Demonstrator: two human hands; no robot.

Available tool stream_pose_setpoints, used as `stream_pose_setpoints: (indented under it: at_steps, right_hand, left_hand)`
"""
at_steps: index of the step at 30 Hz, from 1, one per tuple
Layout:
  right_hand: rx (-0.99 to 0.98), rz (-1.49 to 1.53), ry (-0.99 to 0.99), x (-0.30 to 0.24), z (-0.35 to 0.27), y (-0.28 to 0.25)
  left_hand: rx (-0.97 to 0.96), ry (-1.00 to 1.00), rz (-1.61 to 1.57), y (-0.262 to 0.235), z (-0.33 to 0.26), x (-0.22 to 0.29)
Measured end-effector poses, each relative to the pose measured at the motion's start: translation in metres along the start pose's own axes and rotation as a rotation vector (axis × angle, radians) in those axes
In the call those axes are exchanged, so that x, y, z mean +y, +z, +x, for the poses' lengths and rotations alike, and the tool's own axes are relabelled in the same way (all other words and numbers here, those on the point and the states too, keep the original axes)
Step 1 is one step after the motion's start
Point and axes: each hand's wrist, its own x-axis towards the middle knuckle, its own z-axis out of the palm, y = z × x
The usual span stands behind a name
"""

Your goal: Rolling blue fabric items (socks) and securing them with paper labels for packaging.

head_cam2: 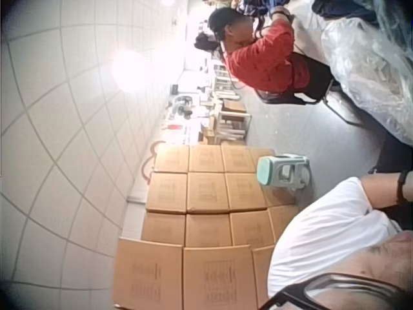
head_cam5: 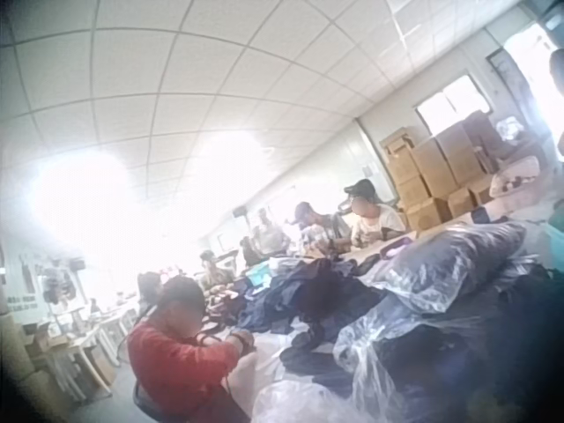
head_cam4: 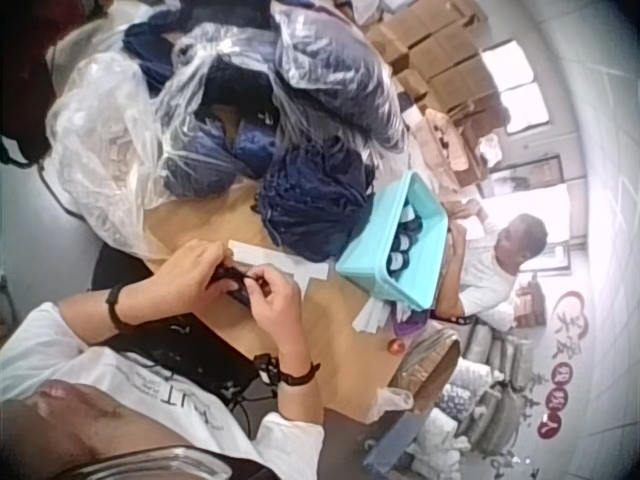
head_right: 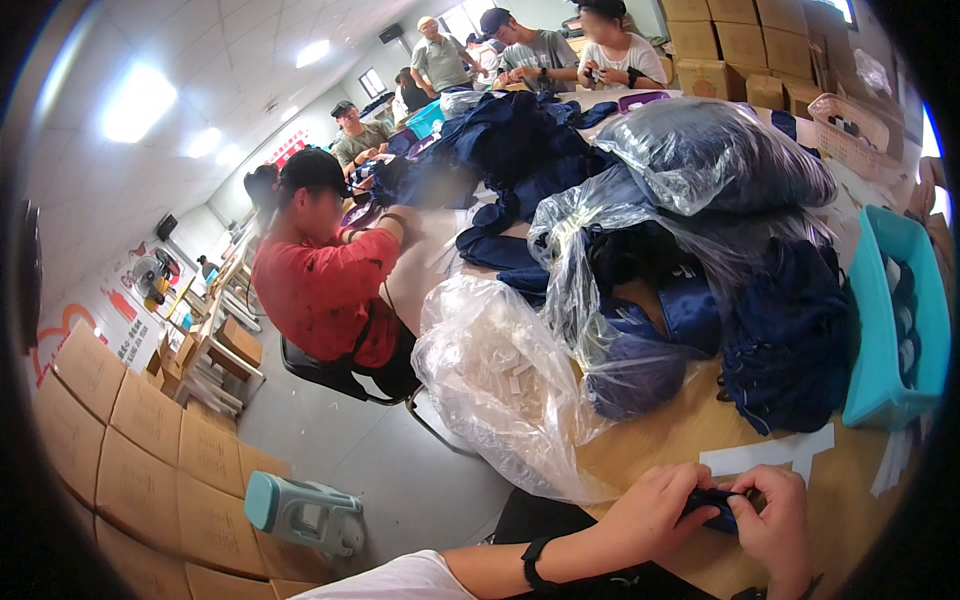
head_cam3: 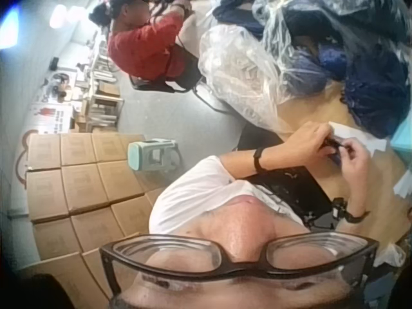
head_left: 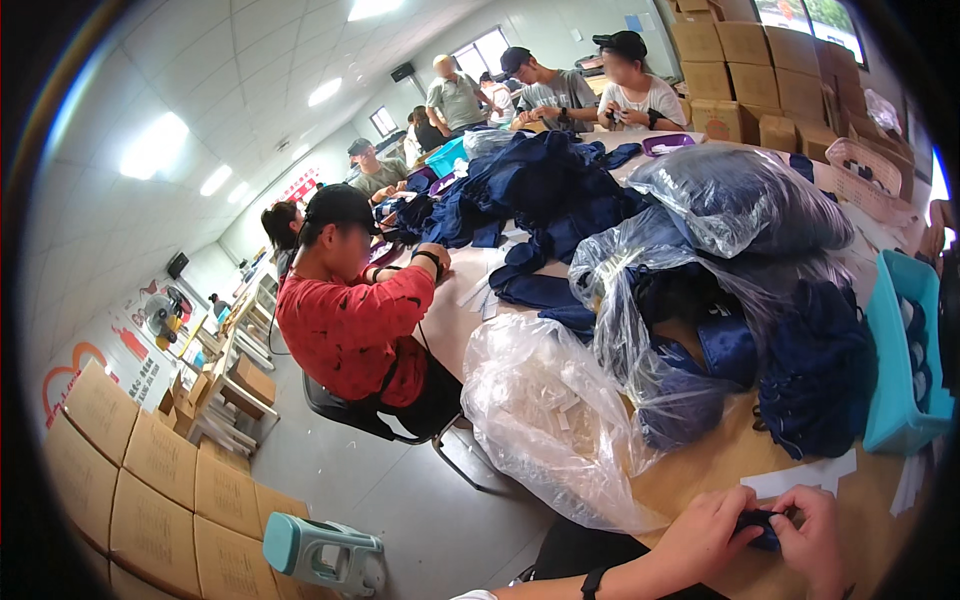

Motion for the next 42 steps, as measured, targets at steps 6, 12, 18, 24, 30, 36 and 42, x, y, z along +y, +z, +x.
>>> stream_pose_setpoints:
  at_steps: [6,12,18,24,30,36,42]
  right_hand:
    - [-0.117,-0.170,-0.131,-0.034,0.004,-0.023]
    - [-0.149,-0.167,-0.143,-0.030,0.004,-0.009]
    - [-0.148,-0.171,-0.149,-0.025,-0.009,-0.018]
    - [-0.113,-0.021,-0.360,-0.030,0.010,-0.022]
    - [-0.044,0.122,-0.484,-0.028,0.005,-0.031]
    - [0.041,0.297,-0.598,-0.027,0.003,-0.029]
    - [-0.031,0.537,-0.404,-0.072,0.004,-0.061]
  left_hand:
    - [-0.019,0.129,-0.034,-0.002,0.010,-0.003]
    - [0.003,0.155,0.135,-0.002,0.004,-0.001]
    - [0.012,0.211,0.096,-0.001,0.005,0.009]
    - [-0.110,0.101,-0.187,-0.032,0.012,0.013]
    - [-0.051,0.157,-0.477,-0.034,0.028,0.027]
    - [-0.062,0.369,-0.351,-0.048,0.040,0.057]
    - [-0.116,0.562,-0.352,-0.066,0.081,0.090]
